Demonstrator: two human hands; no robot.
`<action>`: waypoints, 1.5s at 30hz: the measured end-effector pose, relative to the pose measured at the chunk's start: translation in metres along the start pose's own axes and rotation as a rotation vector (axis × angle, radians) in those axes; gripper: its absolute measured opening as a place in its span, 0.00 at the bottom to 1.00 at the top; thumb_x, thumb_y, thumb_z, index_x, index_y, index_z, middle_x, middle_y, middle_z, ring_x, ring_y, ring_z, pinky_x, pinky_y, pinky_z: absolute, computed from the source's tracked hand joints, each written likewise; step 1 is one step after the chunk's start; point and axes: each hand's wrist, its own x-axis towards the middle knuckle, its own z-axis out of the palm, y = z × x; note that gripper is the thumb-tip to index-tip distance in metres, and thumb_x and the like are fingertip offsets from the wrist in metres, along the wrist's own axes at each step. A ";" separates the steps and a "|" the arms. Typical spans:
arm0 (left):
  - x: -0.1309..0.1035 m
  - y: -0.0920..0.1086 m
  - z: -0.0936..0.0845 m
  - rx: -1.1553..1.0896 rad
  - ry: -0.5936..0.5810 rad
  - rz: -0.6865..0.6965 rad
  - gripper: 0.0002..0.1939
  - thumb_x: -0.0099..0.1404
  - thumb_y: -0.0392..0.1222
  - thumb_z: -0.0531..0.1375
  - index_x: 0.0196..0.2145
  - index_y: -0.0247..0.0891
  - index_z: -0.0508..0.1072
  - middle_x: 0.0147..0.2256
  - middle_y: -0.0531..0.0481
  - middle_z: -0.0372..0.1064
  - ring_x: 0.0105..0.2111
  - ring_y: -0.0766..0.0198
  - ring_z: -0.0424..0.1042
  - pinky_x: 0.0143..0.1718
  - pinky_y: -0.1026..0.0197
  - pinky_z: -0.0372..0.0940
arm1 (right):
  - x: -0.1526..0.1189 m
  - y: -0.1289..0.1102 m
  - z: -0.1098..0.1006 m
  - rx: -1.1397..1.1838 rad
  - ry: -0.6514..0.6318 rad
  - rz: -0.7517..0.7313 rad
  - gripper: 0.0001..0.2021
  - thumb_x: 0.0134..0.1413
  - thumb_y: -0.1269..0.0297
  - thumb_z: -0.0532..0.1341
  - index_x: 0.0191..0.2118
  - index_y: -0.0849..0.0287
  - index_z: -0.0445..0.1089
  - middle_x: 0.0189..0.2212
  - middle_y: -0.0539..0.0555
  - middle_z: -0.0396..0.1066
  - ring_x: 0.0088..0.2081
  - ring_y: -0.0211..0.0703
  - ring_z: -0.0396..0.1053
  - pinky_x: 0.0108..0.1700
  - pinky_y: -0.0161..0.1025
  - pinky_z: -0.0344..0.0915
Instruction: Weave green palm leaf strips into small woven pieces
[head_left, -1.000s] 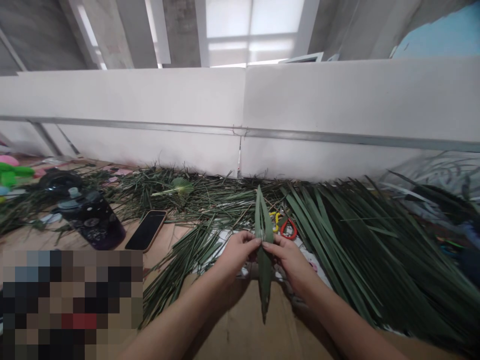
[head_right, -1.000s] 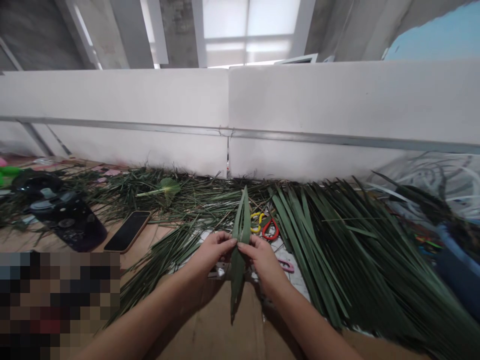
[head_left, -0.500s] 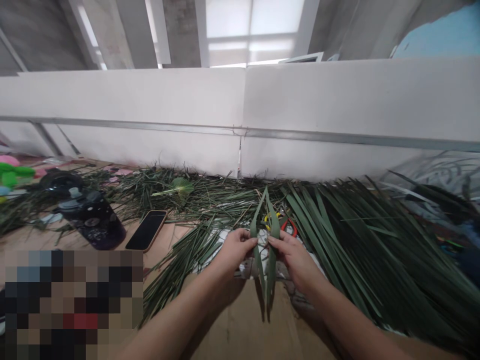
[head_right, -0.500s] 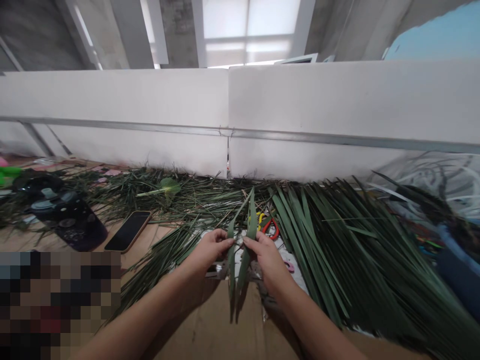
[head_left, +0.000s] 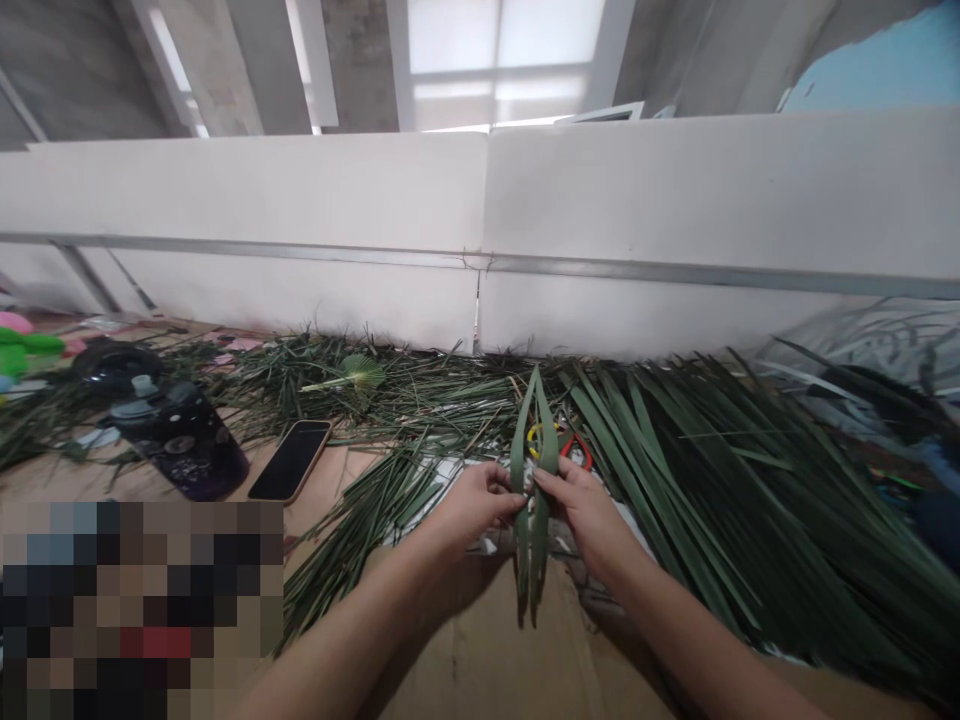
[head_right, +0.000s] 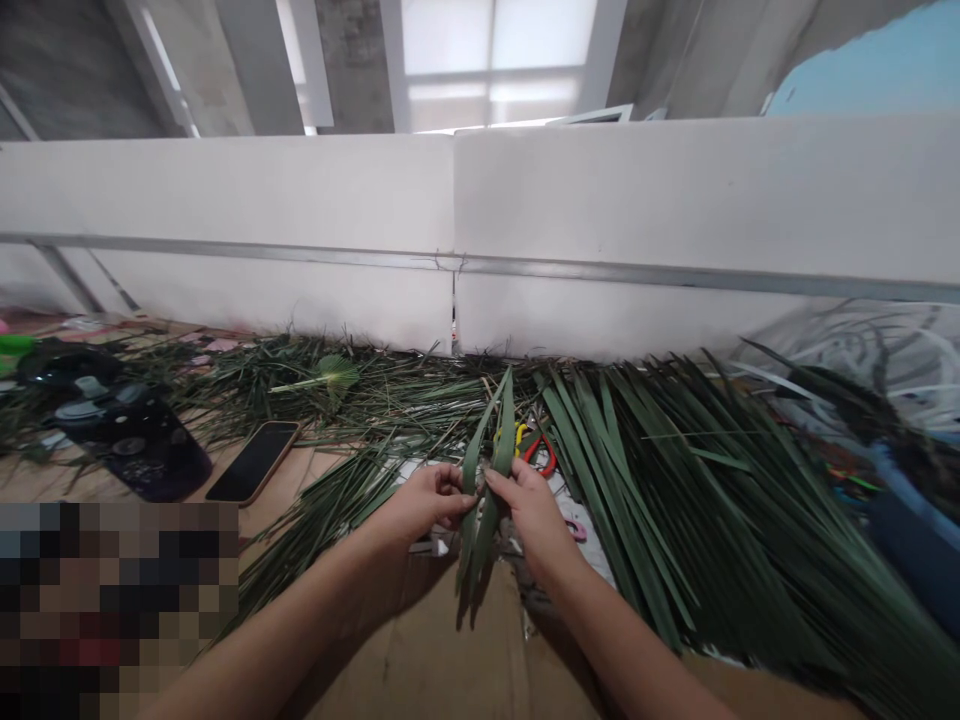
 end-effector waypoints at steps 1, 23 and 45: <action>0.000 0.000 0.000 -0.007 0.011 0.016 0.13 0.50 0.38 0.71 0.29 0.36 0.70 0.22 0.55 0.66 0.21 0.69 0.65 0.24 0.65 0.59 | 0.000 -0.001 0.000 0.009 0.005 0.003 0.18 0.39 0.54 0.77 0.35 0.57 0.75 0.30 0.53 0.80 0.27 0.45 0.73 0.31 0.40 0.68; 0.017 0.000 -0.040 0.313 0.334 0.139 0.10 0.57 0.27 0.60 0.29 0.40 0.66 0.25 0.57 0.63 0.26 0.65 0.66 0.31 0.63 0.62 | 0.005 -0.041 -0.024 0.041 0.059 0.007 0.21 0.38 0.56 0.79 0.31 0.55 0.67 0.21 0.43 0.66 0.18 0.30 0.55 0.17 0.28 0.50; -0.020 0.108 -0.060 0.377 0.163 0.621 0.28 0.67 0.51 0.63 0.63 0.44 0.70 0.67 0.45 0.63 0.68 0.52 0.58 0.69 0.53 0.48 | -0.062 -0.150 -0.070 -0.192 -0.044 -0.088 0.13 0.36 0.57 0.76 0.32 0.53 0.80 0.15 0.50 0.66 0.17 0.40 0.58 0.23 0.41 0.57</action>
